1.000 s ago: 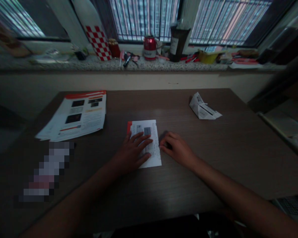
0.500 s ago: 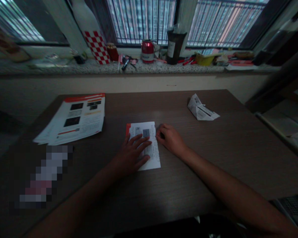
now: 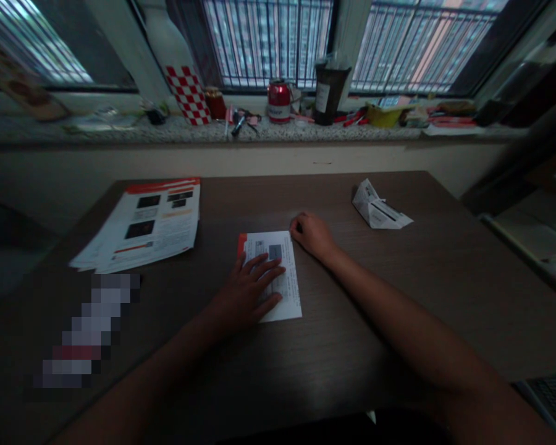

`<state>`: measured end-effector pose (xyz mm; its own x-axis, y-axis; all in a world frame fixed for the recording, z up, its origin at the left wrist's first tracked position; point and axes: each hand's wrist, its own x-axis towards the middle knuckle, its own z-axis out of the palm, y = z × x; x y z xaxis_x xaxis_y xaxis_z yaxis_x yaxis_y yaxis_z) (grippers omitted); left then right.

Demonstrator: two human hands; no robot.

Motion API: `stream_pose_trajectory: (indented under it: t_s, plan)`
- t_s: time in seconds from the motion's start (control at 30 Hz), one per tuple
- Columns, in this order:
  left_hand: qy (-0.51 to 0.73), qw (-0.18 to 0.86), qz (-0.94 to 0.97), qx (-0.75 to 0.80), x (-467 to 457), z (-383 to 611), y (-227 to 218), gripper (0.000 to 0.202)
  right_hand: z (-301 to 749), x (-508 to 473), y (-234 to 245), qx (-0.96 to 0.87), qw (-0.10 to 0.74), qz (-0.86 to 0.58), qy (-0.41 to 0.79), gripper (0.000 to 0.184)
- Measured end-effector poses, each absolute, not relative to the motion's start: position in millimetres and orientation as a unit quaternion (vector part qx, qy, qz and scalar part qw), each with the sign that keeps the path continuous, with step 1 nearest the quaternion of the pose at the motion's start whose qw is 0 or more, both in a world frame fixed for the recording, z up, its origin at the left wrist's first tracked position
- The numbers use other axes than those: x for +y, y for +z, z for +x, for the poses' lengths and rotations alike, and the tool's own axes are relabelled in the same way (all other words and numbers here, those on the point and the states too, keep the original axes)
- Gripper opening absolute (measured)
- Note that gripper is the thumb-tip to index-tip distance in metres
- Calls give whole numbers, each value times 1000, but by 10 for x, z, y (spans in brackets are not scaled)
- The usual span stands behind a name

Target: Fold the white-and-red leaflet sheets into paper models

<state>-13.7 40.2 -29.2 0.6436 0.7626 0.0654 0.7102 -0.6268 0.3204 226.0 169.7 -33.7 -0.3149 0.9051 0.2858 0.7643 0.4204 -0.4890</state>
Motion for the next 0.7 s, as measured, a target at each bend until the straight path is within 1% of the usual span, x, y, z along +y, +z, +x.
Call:
stream_pose_trajectory:
  t_s: [0.33,0.7]
  plan:
    - [90,145,894,414,404,-129,-246,53,2335,1731,-328,-799,273,-518,137,6]
    - [98,146,895,410,415,-133,-278,54,2373,1699,-274,-829,236,-476,174,3]
